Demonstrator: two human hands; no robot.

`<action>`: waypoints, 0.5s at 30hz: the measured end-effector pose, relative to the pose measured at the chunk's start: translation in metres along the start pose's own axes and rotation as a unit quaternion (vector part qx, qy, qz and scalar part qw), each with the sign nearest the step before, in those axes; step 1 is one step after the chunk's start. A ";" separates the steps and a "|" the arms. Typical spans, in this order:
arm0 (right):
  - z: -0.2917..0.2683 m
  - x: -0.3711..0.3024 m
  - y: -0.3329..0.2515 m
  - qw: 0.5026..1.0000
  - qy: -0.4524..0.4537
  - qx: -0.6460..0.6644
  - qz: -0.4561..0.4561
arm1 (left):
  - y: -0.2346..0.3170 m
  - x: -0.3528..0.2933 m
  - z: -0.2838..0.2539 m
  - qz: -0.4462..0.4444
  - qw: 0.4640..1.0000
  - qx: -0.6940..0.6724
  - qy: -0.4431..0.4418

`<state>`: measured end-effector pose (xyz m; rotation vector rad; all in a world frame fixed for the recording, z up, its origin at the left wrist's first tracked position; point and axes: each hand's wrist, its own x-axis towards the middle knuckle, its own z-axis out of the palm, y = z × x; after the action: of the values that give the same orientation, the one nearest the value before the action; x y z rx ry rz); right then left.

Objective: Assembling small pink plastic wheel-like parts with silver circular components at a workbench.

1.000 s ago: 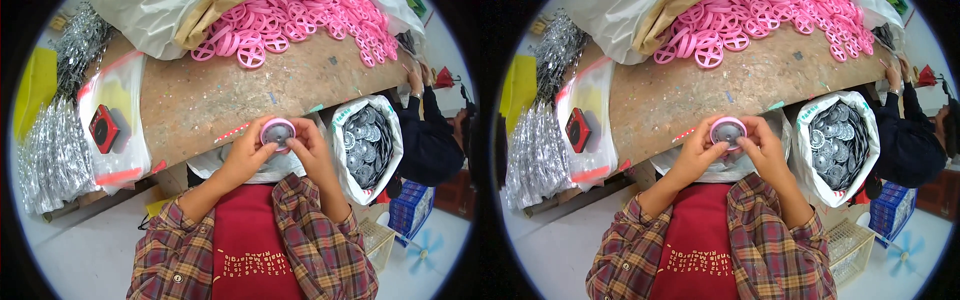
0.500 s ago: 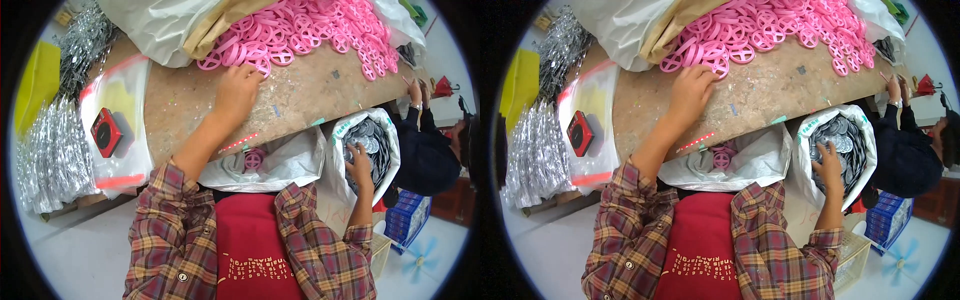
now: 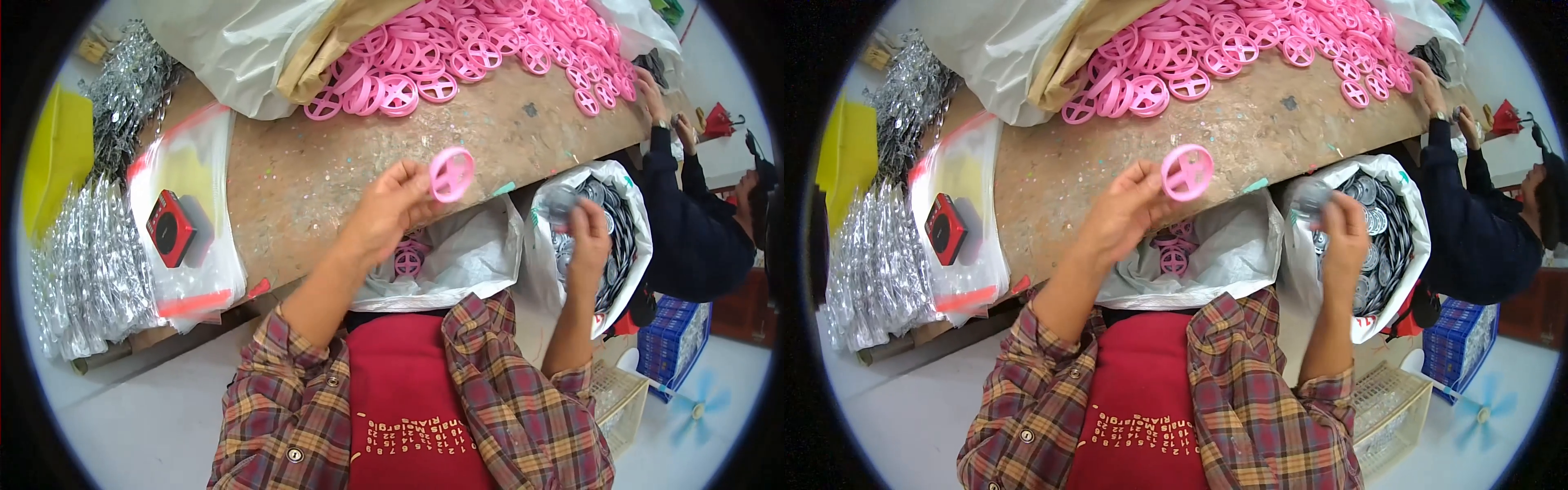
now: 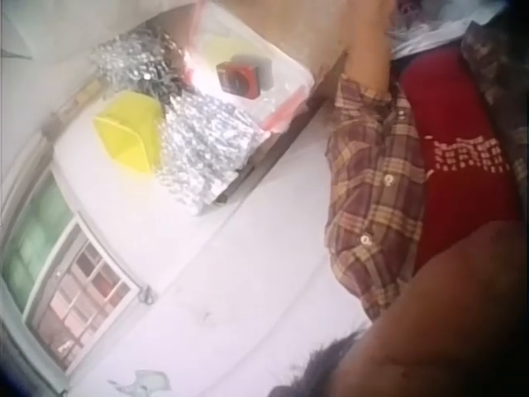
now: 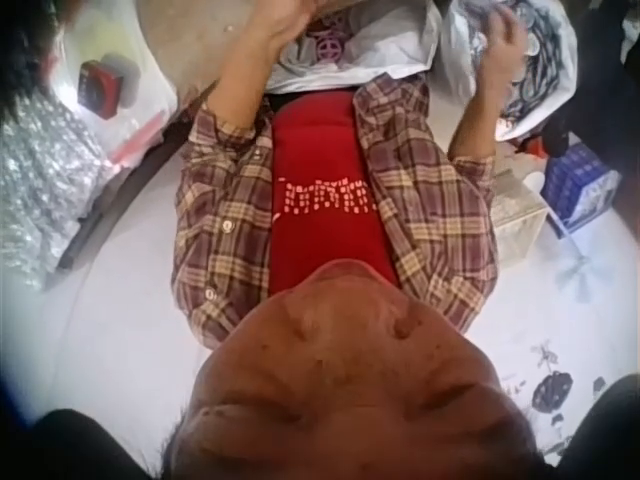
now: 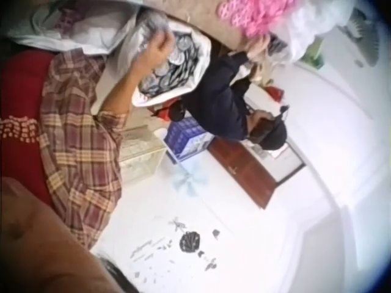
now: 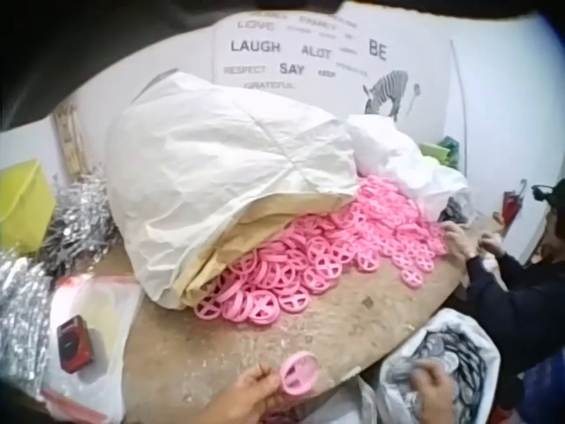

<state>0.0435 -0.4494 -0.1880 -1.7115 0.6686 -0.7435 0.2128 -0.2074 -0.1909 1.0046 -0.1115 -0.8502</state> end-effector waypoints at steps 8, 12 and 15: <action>0.092 -0.041 -0.033 0.970 -0.171 -0.061 -0.160 | -0.022 -0.034 0.016 0.058 0.997 0.054 -0.016; 0.092 -0.038 -0.034 0.967 -0.245 0.068 -0.009 | -0.029 -0.039 -0.003 0.137 0.955 0.258 -0.050; 0.090 -0.035 -0.031 0.949 -0.308 0.057 0.022 | -0.027 -0.039 -0.002 0.113 0.960 0.253 -0.047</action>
<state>0.0920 -0.3604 -0.1809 -1.6888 0.2199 -0.1797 0.1713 -0.1866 -0.2013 1.3975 -0.5372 -0.6688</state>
